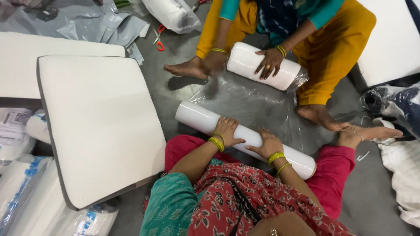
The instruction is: The person sits on the floor and wraps a cylindrical foam roll in clear plastic film, rolling the foam back and forth across the plastic sheet to wind the film around it, then sets the wrapped roll aside with other finished rolls.
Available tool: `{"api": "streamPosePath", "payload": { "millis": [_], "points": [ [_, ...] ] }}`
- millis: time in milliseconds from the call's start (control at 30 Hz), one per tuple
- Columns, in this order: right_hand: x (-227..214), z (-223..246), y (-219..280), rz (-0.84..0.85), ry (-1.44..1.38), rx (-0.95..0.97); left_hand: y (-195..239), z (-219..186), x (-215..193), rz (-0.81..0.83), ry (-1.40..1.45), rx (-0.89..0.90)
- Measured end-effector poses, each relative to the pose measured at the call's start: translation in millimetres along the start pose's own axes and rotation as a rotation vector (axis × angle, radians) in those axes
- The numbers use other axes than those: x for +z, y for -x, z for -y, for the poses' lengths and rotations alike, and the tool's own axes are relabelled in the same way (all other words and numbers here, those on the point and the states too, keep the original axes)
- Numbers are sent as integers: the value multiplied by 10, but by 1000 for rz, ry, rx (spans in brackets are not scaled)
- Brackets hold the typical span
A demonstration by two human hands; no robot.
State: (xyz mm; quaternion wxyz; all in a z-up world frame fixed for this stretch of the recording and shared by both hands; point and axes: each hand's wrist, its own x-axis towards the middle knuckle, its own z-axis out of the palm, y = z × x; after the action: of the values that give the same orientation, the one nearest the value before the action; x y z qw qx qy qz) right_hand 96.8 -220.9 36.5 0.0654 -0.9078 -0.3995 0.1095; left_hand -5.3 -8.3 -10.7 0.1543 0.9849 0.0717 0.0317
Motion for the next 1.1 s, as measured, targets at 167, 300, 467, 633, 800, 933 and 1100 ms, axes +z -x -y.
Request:
{"api": "streamPosePath", "payload": {
  "millis": [167,300,467,633,800,933,1100],
  "points": [
    [22,-4,12,-10,9,-2,3,4,3,13,26,7],
    [0,15,23,-12,11,-2,-19,20,30,-10,32,15],
    [27,11,16,18,17,5,10,17,40,1,22,14],
    [29,0,-5,14,34,15,-32,10,64,18,9,11],
    [-2,19,11,31,38,19,-6,5,3,26,-1,-2],
    [-7,34,28,37,21,21,6,-10,-18,15,2,10],
    [10,13,14,13,23,14,-5,-8,6,48,0,-4]
  ]
}}
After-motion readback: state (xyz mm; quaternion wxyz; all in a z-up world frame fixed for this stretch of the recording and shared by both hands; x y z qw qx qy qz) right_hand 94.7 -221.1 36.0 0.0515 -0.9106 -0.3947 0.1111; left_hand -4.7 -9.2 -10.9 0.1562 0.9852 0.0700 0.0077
